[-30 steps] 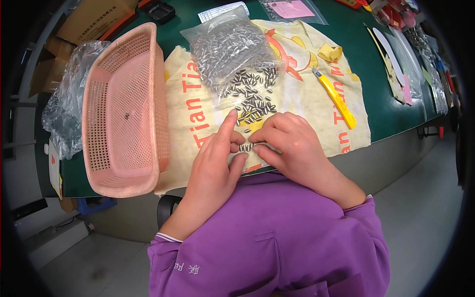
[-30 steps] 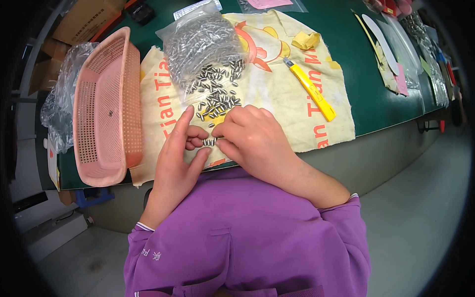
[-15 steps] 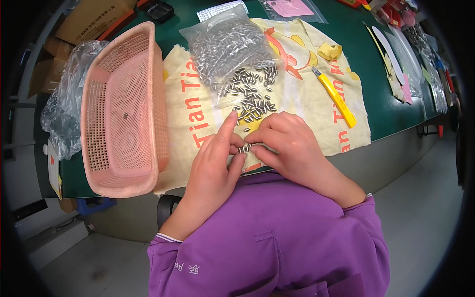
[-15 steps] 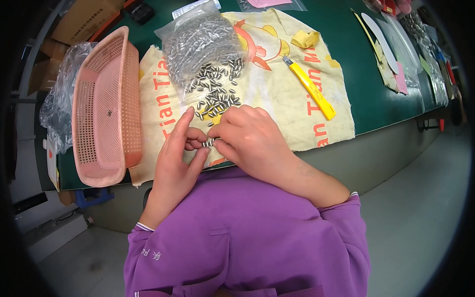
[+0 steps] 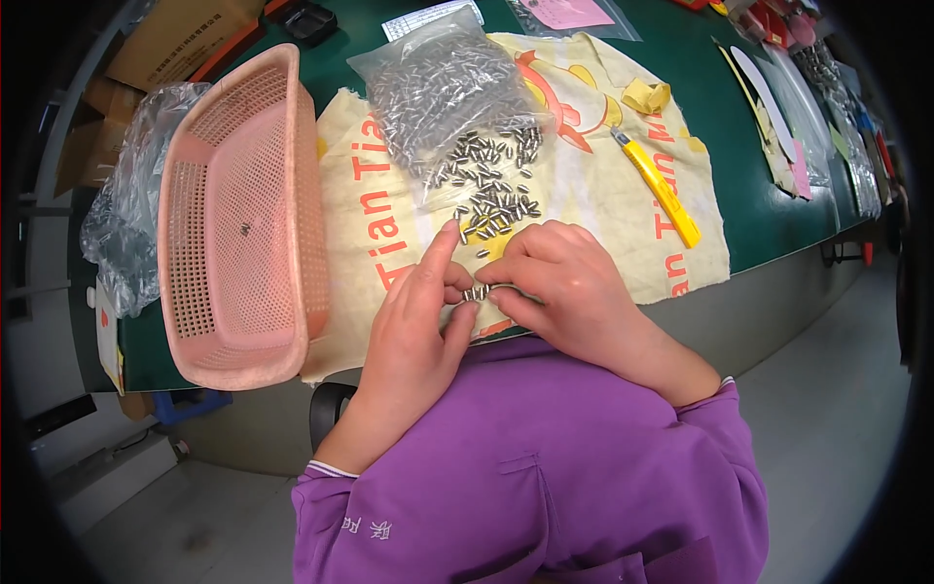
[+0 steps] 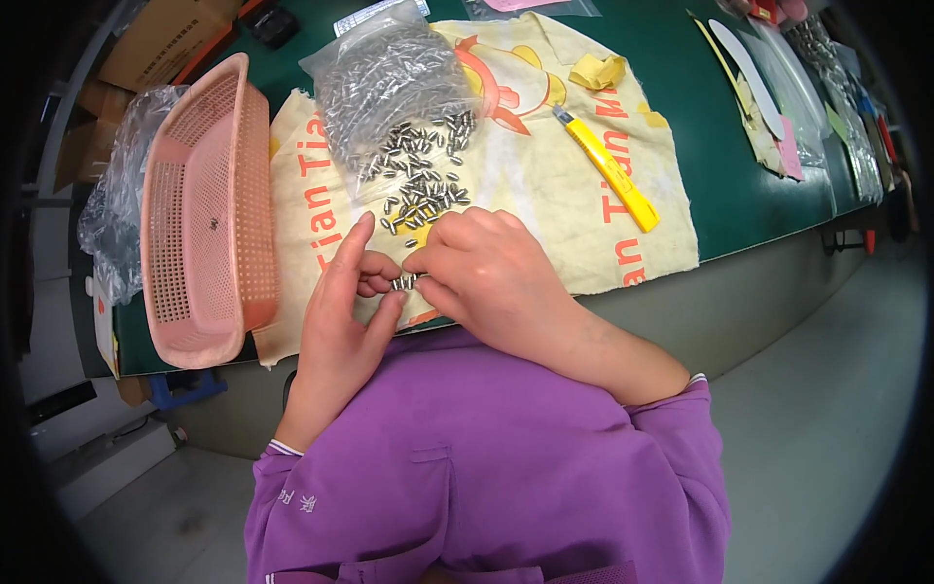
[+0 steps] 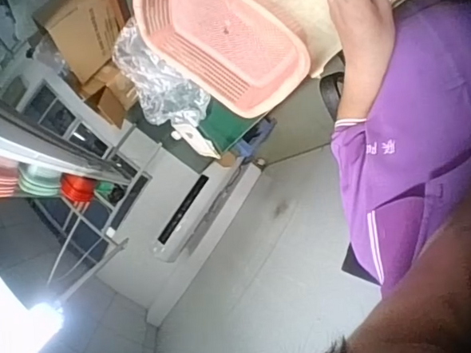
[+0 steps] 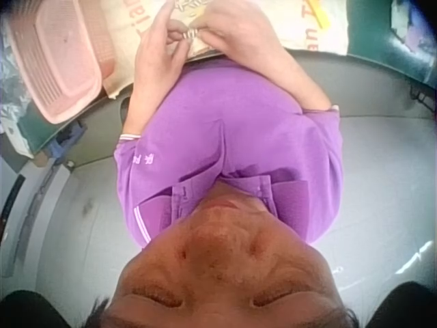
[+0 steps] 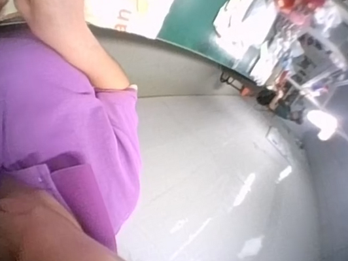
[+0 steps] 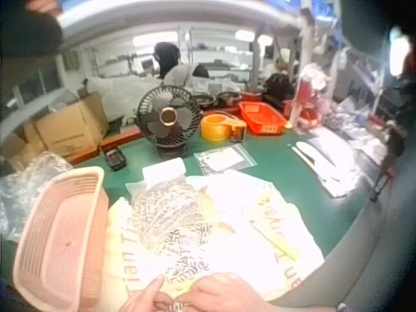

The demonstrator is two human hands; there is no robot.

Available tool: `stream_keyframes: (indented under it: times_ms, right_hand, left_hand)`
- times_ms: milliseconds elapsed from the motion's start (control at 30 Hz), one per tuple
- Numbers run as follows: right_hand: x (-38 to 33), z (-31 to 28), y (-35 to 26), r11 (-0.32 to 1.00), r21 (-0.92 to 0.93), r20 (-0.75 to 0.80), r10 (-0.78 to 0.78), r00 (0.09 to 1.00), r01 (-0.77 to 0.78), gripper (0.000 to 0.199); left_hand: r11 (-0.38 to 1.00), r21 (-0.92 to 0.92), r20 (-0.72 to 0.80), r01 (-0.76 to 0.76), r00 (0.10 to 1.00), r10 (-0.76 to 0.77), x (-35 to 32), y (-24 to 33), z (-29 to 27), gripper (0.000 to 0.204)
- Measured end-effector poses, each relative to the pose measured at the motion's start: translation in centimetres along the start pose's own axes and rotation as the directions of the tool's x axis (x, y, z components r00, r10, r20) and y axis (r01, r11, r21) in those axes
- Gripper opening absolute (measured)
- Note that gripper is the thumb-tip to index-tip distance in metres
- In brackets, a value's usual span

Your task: Inspecting, counting, and weighing small metal hardware components at a factory workstation.

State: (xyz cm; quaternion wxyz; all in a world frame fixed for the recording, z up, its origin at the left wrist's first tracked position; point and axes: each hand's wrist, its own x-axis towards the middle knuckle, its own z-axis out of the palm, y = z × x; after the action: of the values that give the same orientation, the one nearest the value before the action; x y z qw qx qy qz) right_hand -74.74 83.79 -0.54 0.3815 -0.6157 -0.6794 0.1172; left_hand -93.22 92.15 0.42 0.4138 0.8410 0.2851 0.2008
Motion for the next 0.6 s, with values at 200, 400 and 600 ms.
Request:
stream_keyframes:
  times_ms: [200,400,600]
  right_hand:
    - [-0.06,-0.21,-0.06,1.0,-0.013,0.008,0.003,1.0,-0.003,0.019]
    - [0.03,-0.07,-0.08,1.0,-0.018,-0.008,0.007,1.0,-0.007,0.016]
    - [-0.28,-0.08,0.18,0.999,-0.042,0.005,-0.008,1.0,0.008,0.017]
  left_hand:
    - [1.0,-0.006,-0.006,-0.001,1.0,0.001,-0.07,-0.04,-0.15,0.078]
    - [0.999,0.03,0.014,-0.02,1.0,0.019,0.24,0.21,-0.15,0.078]
    - [0.999,0.034,0.022,-0.038,0.999,0.038,0.29,0.09,-0.06,0.081]
